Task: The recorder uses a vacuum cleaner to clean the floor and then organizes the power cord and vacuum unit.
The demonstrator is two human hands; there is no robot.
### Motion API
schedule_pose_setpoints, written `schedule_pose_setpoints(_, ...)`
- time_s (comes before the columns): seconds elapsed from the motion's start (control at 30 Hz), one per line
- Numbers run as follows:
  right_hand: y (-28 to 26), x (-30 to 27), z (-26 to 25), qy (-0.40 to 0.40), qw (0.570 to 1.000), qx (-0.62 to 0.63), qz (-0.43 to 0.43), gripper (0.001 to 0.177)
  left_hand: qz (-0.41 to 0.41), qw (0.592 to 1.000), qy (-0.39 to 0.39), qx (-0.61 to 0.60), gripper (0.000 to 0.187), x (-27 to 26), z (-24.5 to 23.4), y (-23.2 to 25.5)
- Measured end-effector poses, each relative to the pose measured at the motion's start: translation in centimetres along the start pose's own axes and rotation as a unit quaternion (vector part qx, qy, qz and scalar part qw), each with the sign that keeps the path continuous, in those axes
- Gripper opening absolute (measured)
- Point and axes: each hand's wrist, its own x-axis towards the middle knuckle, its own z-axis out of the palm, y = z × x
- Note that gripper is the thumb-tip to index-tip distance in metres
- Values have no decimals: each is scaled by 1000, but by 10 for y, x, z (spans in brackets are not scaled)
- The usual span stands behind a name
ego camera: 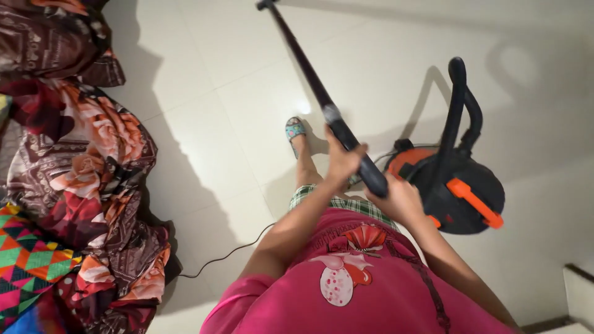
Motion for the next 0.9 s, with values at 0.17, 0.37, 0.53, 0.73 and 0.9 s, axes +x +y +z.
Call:
schedule_pose_setpoints(0.17, 57, -77, 9, 49, 997, 36, 39, 56, 17, 994, -99, -38, 126, -63, 54, -16)
schedule_pose_setpoints(0.37, 36, 32, 11, 102, 986, 116, 56, 55, 68, 982, -147, 101, 118, 87, 76, -27)
schedule_pose_setpoints(0.53, 49, 3, -2, 108, 980, 153, 60, 56, -10, 980, -190, 53, 115, 52, 86, -6)
schedule_pose_setpoints(0.73, 100, -128, 24, -10, 982, 86, 169, 66, -3, 971, -234, 52, 125, -103, 91, -21)
schedule_pose_setpoints(0.9, 72, -110, 1, 69, 954, 182, 227, 64, 11, 936, -341, 87, 128, -67, 115, 17)
